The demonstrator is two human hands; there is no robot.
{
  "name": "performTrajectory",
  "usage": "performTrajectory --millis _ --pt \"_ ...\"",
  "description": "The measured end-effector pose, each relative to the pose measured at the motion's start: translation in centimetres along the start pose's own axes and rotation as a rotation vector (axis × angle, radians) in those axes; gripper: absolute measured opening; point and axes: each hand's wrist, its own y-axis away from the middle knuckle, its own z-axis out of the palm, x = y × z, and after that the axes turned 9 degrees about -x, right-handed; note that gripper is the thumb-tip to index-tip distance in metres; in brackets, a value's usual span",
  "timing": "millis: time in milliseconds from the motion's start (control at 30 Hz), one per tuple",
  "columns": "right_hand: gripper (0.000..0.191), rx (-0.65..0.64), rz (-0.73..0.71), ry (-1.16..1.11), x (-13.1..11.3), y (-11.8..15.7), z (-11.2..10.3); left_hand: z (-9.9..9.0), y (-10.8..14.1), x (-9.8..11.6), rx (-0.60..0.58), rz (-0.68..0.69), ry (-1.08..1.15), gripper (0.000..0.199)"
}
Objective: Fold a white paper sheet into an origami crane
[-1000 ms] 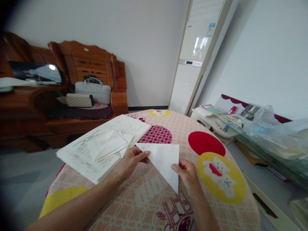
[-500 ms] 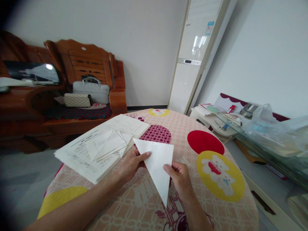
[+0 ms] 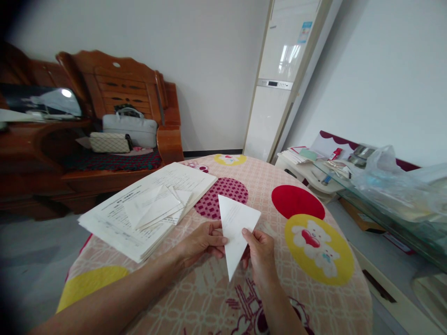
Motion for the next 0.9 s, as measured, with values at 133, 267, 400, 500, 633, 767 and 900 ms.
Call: performTrajectory --millis 133,267,400,500,633,767,900 --pt "0.037 0.025 -0.022 0.014 0.0 0.0 0.2 0.2 0.0 0.0 -0.007 0.005 0.019 0.060" --pt "0.036 0.062 -0.044 0.034 0.1 -0.1 0.4 0.7 0.0 -0.5 -0.048 -0.021 0.013 0.065" --pt "0.037 -0.015 -0.022 0.125 -0.2 -0.2 -0.2 0.3 0.0 -0.4 0.018 -0.069 -0.124 0.050" --pt "0.034 -0.253 0.053 0.210 -0.7 -0.3 -1.8 -1.7 -0.1 0.7 0.349 0.053 -0.377 0.037" --pt "0.029 -0.463 0.123 0.355 -1.0 -0.6 -4.3 -4.5 0.1 2.4 0.754 0.433 -0.606 0.047" --pt "0.029 -0.495 -0.016 0.659 -1.0 -1.4 -5.2 -3.8 0.3 2.0 0.518 0.402 -0.997 0.020" --pt "0.021 -0.273 -0.192 0.980 -1.3 -1.8 -4.3 -1.7 -0.2 -0.1 0.312 0.319 -1.292 0.029"
